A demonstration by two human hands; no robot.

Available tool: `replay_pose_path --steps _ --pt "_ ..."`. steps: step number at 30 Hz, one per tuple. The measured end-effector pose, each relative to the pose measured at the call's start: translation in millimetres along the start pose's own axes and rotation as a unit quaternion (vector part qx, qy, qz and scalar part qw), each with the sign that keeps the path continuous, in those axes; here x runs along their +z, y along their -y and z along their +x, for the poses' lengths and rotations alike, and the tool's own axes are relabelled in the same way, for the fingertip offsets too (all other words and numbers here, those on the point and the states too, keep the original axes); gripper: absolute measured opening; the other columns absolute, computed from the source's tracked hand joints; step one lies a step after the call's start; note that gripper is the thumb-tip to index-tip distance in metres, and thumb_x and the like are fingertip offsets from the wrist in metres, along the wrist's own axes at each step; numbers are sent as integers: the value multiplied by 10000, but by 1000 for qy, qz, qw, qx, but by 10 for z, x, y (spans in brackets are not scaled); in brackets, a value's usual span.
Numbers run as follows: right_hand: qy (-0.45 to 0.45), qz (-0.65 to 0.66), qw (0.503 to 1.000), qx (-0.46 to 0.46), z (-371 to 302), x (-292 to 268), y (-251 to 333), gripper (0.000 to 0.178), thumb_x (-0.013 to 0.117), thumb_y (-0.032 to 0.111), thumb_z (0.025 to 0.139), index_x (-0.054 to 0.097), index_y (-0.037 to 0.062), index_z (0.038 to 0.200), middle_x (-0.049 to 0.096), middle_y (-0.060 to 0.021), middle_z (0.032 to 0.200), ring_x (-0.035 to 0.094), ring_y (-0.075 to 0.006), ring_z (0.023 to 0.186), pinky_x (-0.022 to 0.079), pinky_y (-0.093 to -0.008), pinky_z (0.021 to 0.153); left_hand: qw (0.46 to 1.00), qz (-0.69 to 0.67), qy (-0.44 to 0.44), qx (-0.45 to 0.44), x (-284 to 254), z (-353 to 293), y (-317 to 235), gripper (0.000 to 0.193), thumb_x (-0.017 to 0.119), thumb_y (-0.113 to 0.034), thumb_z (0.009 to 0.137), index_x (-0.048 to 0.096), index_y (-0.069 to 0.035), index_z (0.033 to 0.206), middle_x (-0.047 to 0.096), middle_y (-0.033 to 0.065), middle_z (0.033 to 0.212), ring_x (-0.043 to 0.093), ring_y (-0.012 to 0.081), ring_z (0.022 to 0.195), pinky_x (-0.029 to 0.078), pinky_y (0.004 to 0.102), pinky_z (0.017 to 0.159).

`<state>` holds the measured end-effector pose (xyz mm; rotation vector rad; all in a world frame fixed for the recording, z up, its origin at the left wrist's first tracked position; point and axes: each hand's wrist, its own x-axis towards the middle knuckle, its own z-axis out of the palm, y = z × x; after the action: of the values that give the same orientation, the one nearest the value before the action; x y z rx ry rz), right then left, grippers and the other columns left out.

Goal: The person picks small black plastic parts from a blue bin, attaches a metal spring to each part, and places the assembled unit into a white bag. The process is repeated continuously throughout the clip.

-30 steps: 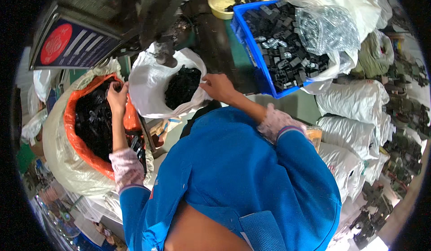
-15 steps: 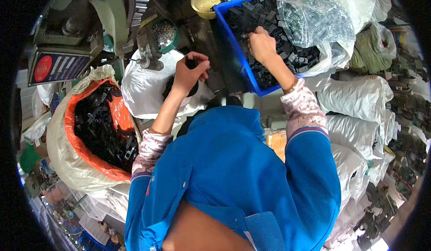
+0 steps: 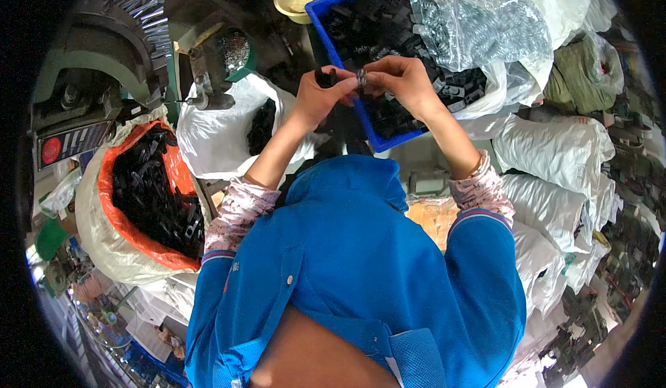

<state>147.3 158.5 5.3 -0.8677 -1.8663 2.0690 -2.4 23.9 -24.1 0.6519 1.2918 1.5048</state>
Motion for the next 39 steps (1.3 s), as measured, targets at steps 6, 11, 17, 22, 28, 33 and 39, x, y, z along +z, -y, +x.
replay_pose_path --steps 6,11,17,22,28,33,39 --pt "-43 -304 932 -190 183 -160 -109 199 689 41 806 652 -9 994 649 -91 900 646 -166 771 505 -292 670 984 -121 -70 -109 -57 33 38 187 670 -121 861 634 36 956 661 114 844 662 200 726 557 301 601" --pt "5 -142 988 -67 247 -27 -104 185 664 131 868 659 -26 965 657 -78 820 632 -138 684 503 -261 600 991 -75 -103 -53 66 41 17 209 683 -135 855 636 33 969 663 104 836 660 183 732 548 291 595" --pt "31 -8 999 1 297 0 -123 188 646 112 885 643 -50 981 672 -85 818 622 -119 672 506 -240 619 987 -86 -118 -69 106 70 57 197 662 -185 881 661 7 925 674 96 842 655 178 708 529 287 584" --pt "64 -137 985 -89 232 -37 -37 161 654 33 845 631 -26 993 673 -83 874 627 -119 744 507 -251 672 980 -114 -134 -96 107 105 49 188 644 -176 890 646 10 910 675 118 851 662 189 708 535 297 577" --pt "194 -461 827 -256 378 -246 25 196 607 -38 740 624 36 921 601 -127 875 590 -338 878 511 -403 713 970 -152 -164 -91 32 97 13 148 639 -122 877 624 22 907 657 116 834 659 194 697 561 306 587" --pt "48 -538 768 -344 849 -360 332 235 612 18 753 629 75 980 589 -122 969 576 -340 945 513 -422 770 969 -169 -175 -52 -116 28 26 118 658 -74 848 626 16 918 655 106 849 660 196 720 557 307 632" --pt "34 -699 635 -326 1377 -565 401 387 620 -26 717 567 71 1088 580 -123 989 531 -350 1002 473 -396 847 968 -183 -171 -1 -179 -61 -53 161 662 -51 850 628 18 992 674 122 924 662 199 795 548 308 705"
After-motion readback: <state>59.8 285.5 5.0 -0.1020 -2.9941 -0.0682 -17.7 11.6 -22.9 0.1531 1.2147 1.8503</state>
